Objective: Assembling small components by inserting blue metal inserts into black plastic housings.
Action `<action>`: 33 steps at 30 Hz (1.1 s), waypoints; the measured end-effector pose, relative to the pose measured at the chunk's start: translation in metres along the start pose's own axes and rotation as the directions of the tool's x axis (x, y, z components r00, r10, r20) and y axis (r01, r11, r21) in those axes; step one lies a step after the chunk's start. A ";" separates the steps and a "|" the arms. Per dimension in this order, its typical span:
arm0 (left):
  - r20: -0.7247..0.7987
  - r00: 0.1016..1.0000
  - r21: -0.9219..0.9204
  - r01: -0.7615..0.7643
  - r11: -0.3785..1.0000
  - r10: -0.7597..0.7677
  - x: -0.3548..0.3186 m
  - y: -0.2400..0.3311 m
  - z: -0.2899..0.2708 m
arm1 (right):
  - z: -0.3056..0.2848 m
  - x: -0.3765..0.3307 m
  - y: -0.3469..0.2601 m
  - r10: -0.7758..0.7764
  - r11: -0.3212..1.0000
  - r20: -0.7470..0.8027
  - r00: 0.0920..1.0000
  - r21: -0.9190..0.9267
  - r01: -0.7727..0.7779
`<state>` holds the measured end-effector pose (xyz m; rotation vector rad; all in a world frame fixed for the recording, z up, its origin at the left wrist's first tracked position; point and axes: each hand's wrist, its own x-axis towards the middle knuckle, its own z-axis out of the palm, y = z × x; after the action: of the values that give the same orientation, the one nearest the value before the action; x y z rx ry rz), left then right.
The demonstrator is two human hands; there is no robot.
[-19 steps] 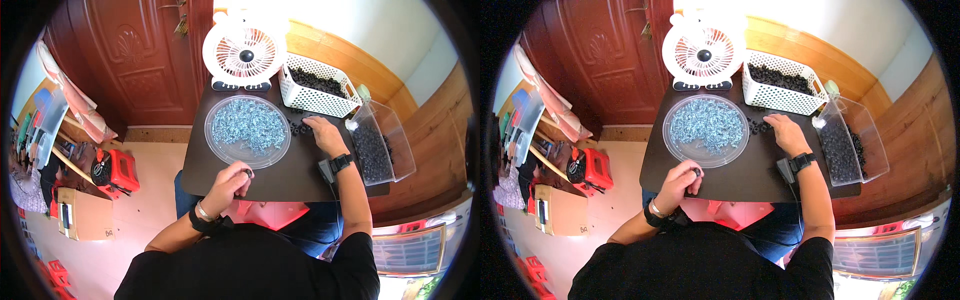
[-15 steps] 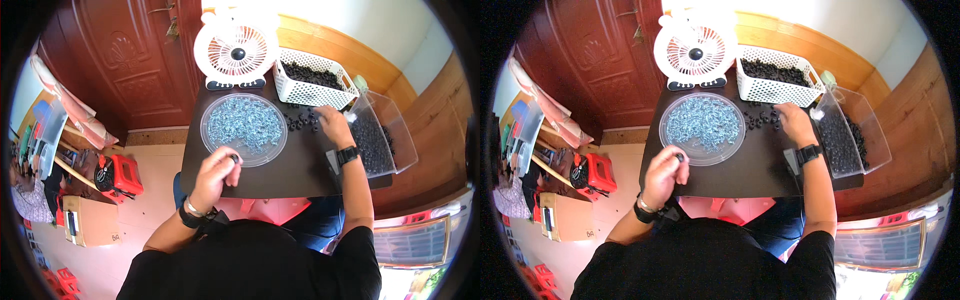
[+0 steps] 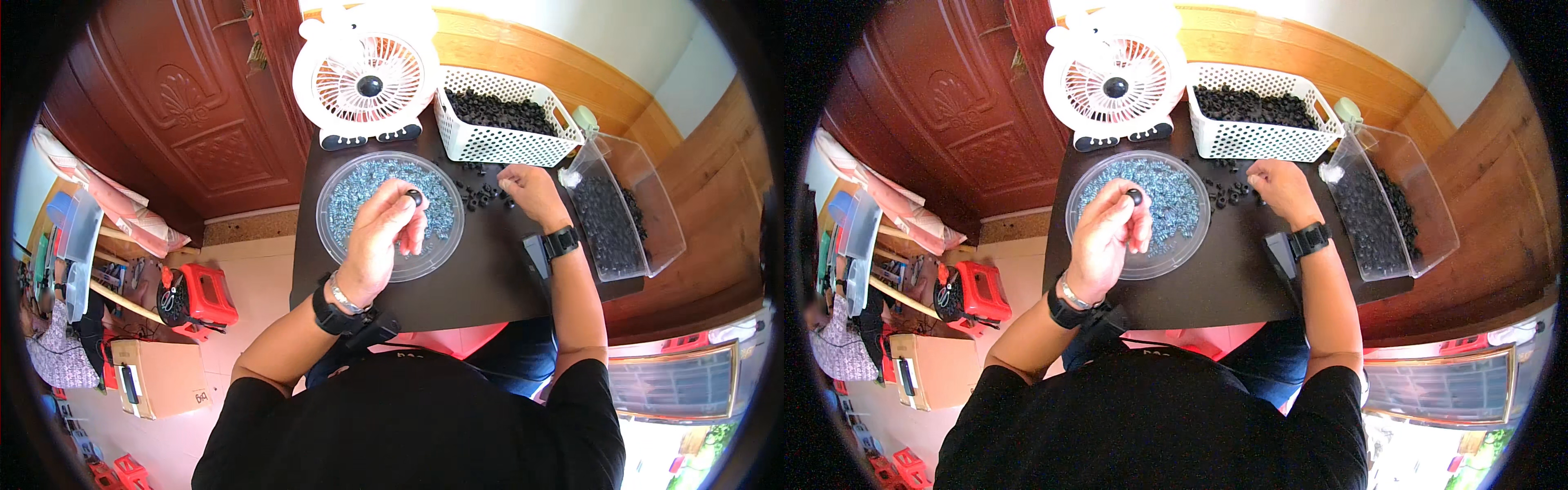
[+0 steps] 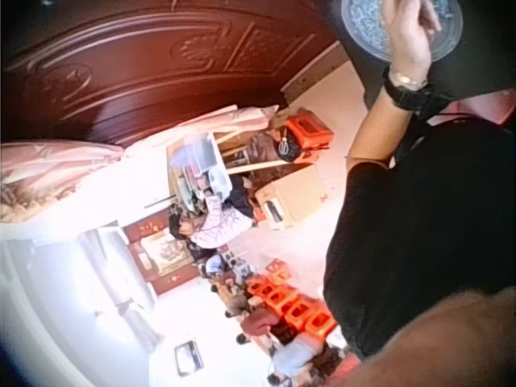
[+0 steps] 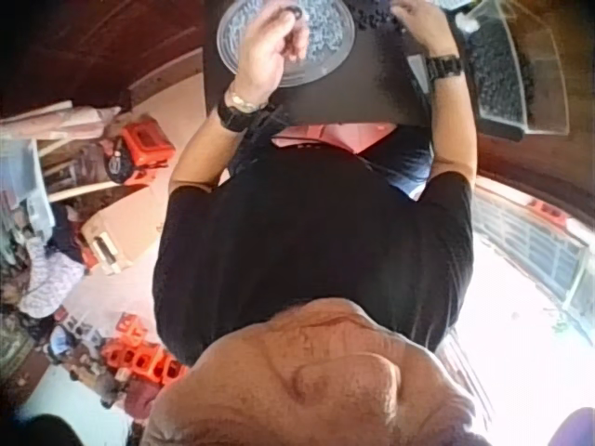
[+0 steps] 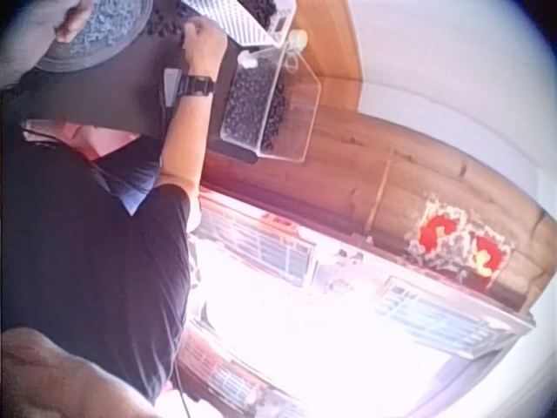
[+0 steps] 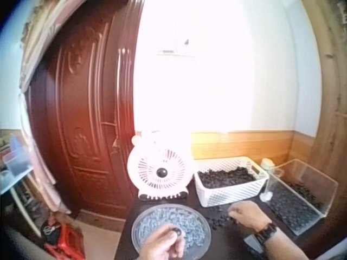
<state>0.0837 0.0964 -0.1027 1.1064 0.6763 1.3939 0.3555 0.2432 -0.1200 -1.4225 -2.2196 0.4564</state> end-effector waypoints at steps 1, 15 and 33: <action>-0.007 1.000 0.009 0.001 1.000 -0.001 0.003 -0.003 0.001 | 0.003 0.005 -0.001 0.016 0.999 0.028 0.999 -0.033 -0.016; 0.038 0.994 0.137 0.095 0.986 -0.101 -0.001 -0.031 -0.007 | 0.048 0.024 -0.009 -0.123 0.974 -0.014 0.992 -0.193 0.118; -0.003 0.994 0.133 0.106 0.985 -0.107 0.001 -0.023 -0.009 | 0.029 0.002 -0.086 -0.115 0.547 0.272 0.955 0.820 -0.168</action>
<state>0.0848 0.1030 -0.1262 1.1599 0.8229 1.2693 0.2736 0.2093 -0.0999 -0.8560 -1.6979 1.5954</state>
